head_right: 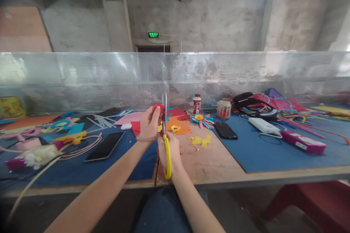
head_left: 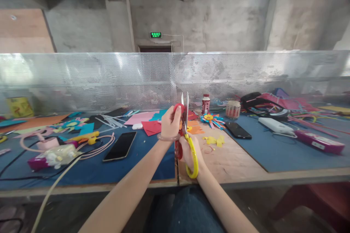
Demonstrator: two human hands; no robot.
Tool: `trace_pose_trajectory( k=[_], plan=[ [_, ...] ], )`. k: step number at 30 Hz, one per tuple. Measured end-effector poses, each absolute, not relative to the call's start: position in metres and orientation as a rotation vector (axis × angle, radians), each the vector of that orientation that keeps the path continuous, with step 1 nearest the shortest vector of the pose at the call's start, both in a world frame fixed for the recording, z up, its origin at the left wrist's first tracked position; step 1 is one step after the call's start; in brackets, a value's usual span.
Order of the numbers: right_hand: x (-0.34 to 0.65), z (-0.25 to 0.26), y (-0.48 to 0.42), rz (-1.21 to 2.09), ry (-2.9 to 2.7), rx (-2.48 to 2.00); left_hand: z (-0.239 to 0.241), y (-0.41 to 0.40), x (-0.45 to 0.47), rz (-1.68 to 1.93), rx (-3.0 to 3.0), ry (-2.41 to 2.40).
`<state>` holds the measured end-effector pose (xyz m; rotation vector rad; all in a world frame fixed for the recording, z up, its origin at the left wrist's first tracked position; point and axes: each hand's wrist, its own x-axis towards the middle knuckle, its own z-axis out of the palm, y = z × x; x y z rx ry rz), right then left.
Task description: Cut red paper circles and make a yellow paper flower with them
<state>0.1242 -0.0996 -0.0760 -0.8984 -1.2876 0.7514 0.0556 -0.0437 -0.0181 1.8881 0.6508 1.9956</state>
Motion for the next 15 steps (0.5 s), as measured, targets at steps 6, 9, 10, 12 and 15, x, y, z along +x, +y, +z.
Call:
trace_pose_trajectory(
  k=[6, 9, 10, 12, 15],
  plan=[
    [0.1261, -0.075, -0.0992, 0.734, -1.3, -0.907, -0.0162, -0.0465, 0.0553, 1.971, 1.902, 0.622],
    [0.1276, -0.0754, -0.0981, 0.696, -1.32, -0.929, -0.015, -0.0474, 0.0558, 1.957, 1.891, 0.599],
    [0.1279, -0.0759, -0.0975, 0.67, -1.327, -0.941, -0.0146, -0.0474, 0.056, 1.949, 1.883, 0.585],
    [0.1281, -0.0772, -0.0961, 0.636, -1.34, -0.963, -0.0141, -0.0469, 0.0562, 1.941, 1.866, 0.565],
    [0.1282, -0.079, -0.0944, 0.631, -1.355, -0.964, -0.0136, -0.0461, 0.0561, 1.944, 1.852, 0.555]
  ],
)
